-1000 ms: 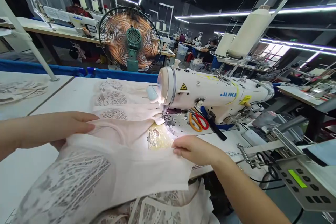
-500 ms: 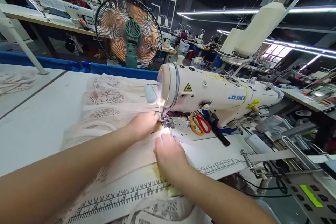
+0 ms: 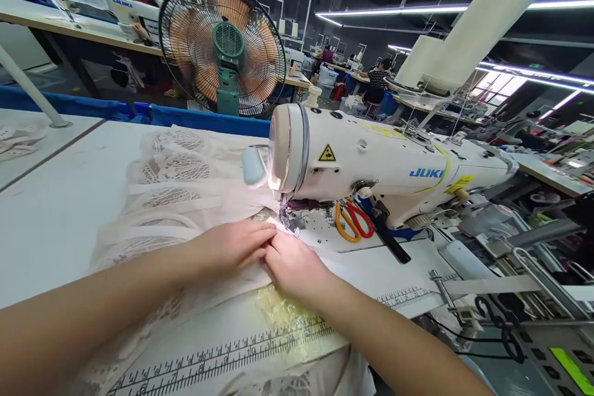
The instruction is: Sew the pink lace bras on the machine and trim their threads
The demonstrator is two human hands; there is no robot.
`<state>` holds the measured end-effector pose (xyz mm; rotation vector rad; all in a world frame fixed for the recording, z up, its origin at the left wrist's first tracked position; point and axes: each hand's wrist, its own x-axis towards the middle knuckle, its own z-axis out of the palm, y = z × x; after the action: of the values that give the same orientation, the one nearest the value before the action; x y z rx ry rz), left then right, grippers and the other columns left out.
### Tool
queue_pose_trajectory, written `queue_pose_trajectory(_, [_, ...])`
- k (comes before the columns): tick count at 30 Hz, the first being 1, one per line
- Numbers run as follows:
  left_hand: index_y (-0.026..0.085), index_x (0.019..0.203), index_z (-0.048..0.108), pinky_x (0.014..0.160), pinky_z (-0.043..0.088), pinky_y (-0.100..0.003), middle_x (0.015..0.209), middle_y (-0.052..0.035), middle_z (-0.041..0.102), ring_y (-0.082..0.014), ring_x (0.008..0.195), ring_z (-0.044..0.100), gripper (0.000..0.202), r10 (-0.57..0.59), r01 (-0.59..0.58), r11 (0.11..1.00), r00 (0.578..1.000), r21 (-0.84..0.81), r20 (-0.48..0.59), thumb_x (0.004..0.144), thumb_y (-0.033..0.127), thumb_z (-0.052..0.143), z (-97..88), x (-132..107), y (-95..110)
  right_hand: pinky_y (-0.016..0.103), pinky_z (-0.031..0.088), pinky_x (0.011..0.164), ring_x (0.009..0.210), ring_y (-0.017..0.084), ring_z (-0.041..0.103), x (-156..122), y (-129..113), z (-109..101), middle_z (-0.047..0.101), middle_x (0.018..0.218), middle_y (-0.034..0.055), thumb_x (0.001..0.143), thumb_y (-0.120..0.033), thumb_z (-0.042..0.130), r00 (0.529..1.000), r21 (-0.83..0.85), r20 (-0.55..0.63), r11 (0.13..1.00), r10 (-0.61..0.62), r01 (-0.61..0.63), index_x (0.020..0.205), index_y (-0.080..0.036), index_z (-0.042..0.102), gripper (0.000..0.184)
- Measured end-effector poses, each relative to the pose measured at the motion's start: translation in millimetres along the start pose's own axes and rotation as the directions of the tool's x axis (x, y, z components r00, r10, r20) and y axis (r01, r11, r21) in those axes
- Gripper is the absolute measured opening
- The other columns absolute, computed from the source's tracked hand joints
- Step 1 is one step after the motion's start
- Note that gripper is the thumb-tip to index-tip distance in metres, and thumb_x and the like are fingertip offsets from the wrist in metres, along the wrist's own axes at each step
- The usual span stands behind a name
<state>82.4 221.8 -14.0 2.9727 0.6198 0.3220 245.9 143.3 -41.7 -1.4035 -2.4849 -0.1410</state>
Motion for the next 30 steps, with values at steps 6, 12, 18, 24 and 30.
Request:
queue_pose_trajectory(6, [0.012, 0.121, 0.057, 0.098, 0.045, -0.043, 0.129, -0.0146, 0.057, -0.0249, 0.116, 0.054, 0.038, 0.046, -0.047, 0.999, 0.998, -0.018, -0.048, 0.09, 0.02, 0.036, 22.2, -19, 2, 0.036, 0.051, 0.086, 0.101, 0.025, 0.059, -26, -5, -8, 0.064, 0.106, 0.0159, 0.086, -0.01, 0.04, 0.998, 0.08, -0.054, 0.996, -0.045, 0.049, 0.097, -0.009, 0.061, 0.024])
queue_pose_trajectory(12, [0.009, 0.116, 0.06, 0.091, 0.049, -0.043, 0.124, -0.0149, 0.061, -0.0273, 0.108, 0.058, 0.036, 0.074, -0.069, 0.995, 0.995, 0.065, -0.065, 0.091, 0.02, 0.037, 21.9, -7, 1, 0.042, 0.048, 0.093, 0.113, 0.027, 0.054, -48, -10, -11, 0.063, 0.113, 0.0172, 0.086, -0.014, 0.043, 0.99, 0.14, -0.139, 0.989, -0.018, 0.038, 0.112, -0.008, 0.055, 0.029])
queue_pose_trajectory(18, [0.011, 0.112, 0.063, 0.094, 0.047, -0.039, 0.121, -0.0117, 0.064, -0.0252, 0.109, 0.058, 0.035, 0.07, -0.061, 0.993, 0.994, 0.104, -0.085, 0.091, 0.023, 0.038, 26.8, -8, -3, 0.045, 0.046, 0.093, 0.109, 0.028, 0.056, -51, -14, -10, 0.064, 0.114, 0.0128, 0.087, -0.018, 0.042, 0.988, 0.123, -0.157, 0.992, -0.003, 0.023, 0.112, -0.01, 0.056, 0.029])
queue_pose_trajectory(24, [0.013, 0.118, 0.06, 0.098, 0.045, -0.038, 0.126, -0.0109, 0.06, -0.0242, 0.114, 0.055, 0.036, 0.013, -0.012, 0.992, 1.0, 0.122, -0.002, 0.09, 0.022, 0.039, 23.8, -2, -4, 0.042, 0.045, 0.093, 0.112, 0.027, 0.054, -49, -14, -6, 0.063, 0.117, 0.0122, 0.085, -0.019, 0.044, 0.984, 0.114, -0.168, 0.993, 0.052, -0.033, 0.113, -0.013, 0.057, 0.031])
queue_pose_trajectory(30, [0.013, 0.109, 0.064, 0.091, 0.049, -0.039, 0.122, -0.0115, 0.063, -0.0253, 0.108, 0.058, 0.031, 0.051, -0.045, 0.989, 0.998, 0.142, -0.042, 0.089, 0.021, 0.041, 20.7, 0, -4, 0.043, 0.045, 0.093, 0.11, 0.028, 0.054, -48, -13, -8, 0.063, 0.117, 0.0124, 0.086, -0.019, 0.044, 0.985, 0.121, -0.166, 0.992, 0.042, -0.021, 0.111, -0.01, 0.057, 0.03])
